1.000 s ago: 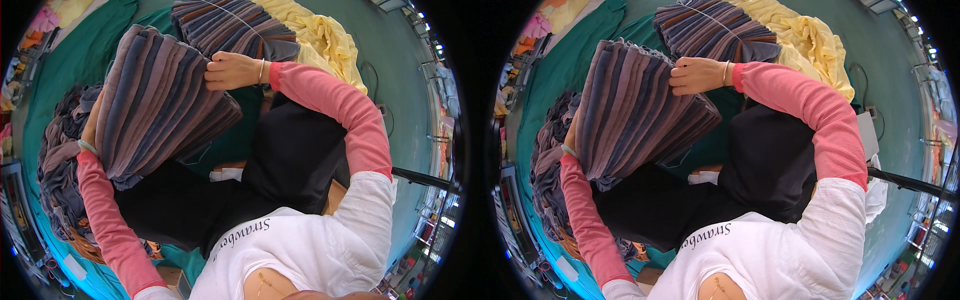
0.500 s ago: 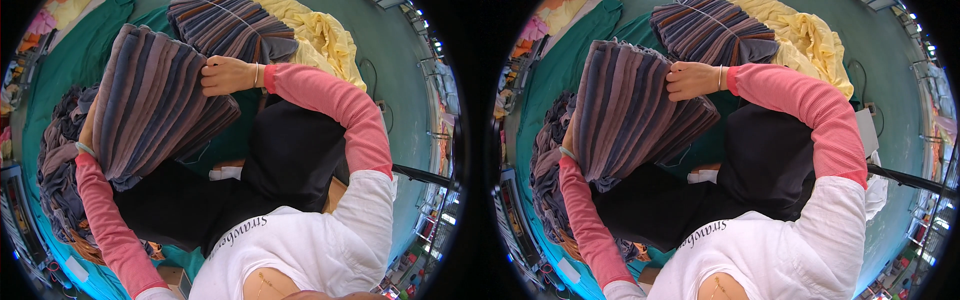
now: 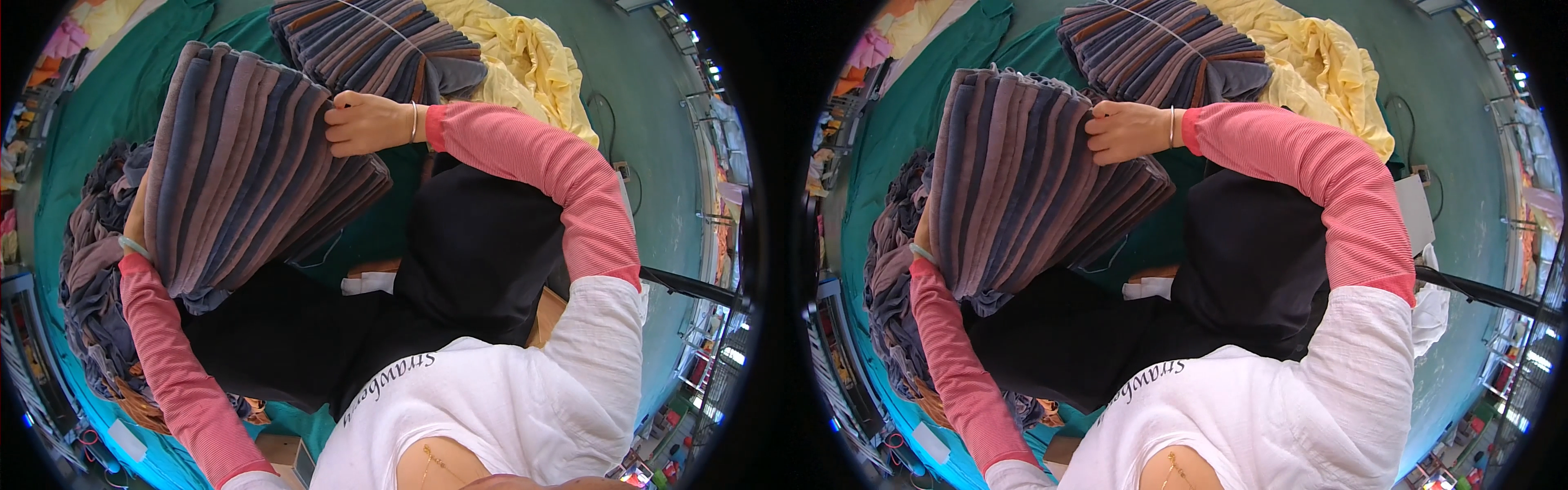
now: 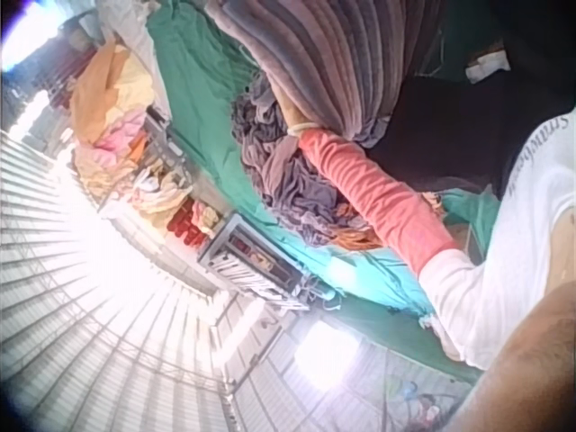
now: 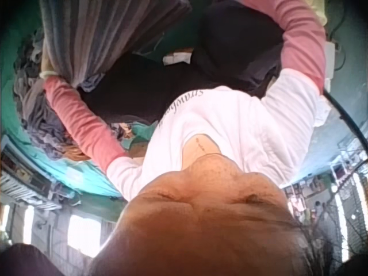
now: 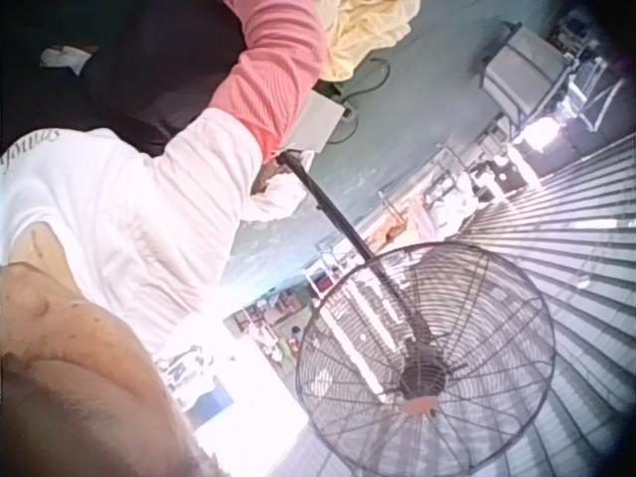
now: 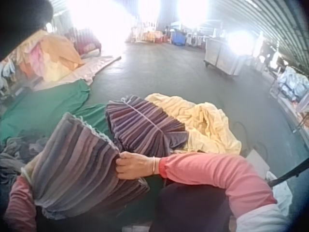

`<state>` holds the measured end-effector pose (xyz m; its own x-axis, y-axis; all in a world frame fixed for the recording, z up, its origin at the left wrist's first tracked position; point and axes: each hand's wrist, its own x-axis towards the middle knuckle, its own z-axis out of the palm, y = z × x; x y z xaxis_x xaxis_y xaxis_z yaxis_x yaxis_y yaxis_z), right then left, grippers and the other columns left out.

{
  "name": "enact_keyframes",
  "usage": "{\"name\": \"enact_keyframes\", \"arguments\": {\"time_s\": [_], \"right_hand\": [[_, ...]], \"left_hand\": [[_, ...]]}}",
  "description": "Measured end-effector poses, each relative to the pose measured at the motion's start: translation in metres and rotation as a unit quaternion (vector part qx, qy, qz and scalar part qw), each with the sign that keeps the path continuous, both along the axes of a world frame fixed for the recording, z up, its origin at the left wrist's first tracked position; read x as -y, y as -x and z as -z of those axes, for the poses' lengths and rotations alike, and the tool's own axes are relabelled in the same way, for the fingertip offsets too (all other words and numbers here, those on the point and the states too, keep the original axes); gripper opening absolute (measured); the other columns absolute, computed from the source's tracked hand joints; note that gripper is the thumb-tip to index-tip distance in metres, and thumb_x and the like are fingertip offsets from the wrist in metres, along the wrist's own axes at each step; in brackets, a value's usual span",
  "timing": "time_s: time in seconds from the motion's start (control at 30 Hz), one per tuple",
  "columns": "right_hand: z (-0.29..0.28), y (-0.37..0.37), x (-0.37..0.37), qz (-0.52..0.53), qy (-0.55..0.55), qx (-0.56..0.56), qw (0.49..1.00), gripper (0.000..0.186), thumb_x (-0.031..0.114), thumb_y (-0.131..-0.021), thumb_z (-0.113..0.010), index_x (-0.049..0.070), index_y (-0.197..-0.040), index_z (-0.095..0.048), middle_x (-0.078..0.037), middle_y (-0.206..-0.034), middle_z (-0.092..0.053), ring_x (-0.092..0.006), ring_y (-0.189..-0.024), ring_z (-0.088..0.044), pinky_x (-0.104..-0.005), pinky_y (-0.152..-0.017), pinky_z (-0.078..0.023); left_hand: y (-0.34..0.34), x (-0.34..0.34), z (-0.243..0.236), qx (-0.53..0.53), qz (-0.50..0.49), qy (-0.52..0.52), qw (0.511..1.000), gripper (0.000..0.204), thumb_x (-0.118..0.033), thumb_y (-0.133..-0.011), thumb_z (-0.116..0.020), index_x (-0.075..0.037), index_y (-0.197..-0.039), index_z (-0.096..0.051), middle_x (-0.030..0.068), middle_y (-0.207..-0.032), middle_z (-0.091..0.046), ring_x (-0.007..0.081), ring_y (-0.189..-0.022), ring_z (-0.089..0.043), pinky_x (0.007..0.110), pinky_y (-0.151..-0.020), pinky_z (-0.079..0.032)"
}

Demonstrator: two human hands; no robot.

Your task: The person picks up clothing items from a pile on the floor, shakes each item out to flatten it, and places it onto a growing stack of folded garments.

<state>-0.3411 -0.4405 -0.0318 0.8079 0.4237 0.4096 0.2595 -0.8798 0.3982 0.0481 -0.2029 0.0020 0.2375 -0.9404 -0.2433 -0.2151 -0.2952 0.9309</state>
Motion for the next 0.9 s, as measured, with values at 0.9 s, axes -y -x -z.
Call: {"name": "enact_keyframes", "arguments": {"time_s": [0.9], "right_hand": [[0.019,-0.006,-0.006,-0.025,0.002,-0.032,0.999,0.004,0.018,-0.074,-0.054,0.019,-0.071,-0.056,0.005,-0.083,-0.051,-0.013,-0.085,-0.047,-0.0302,-0.084,-0.032]], "left_hand": [[-0.021,-0.005,0.009,0.019,-0.012,0.004,1.0,0.051,-0.009,-0.092,-0.044,-0.007,-0.139,-0.025,0.0095,-0.136,-0.037,0.0179,-0.121,-0.04,0.027,-0.099,-0.032]]}}
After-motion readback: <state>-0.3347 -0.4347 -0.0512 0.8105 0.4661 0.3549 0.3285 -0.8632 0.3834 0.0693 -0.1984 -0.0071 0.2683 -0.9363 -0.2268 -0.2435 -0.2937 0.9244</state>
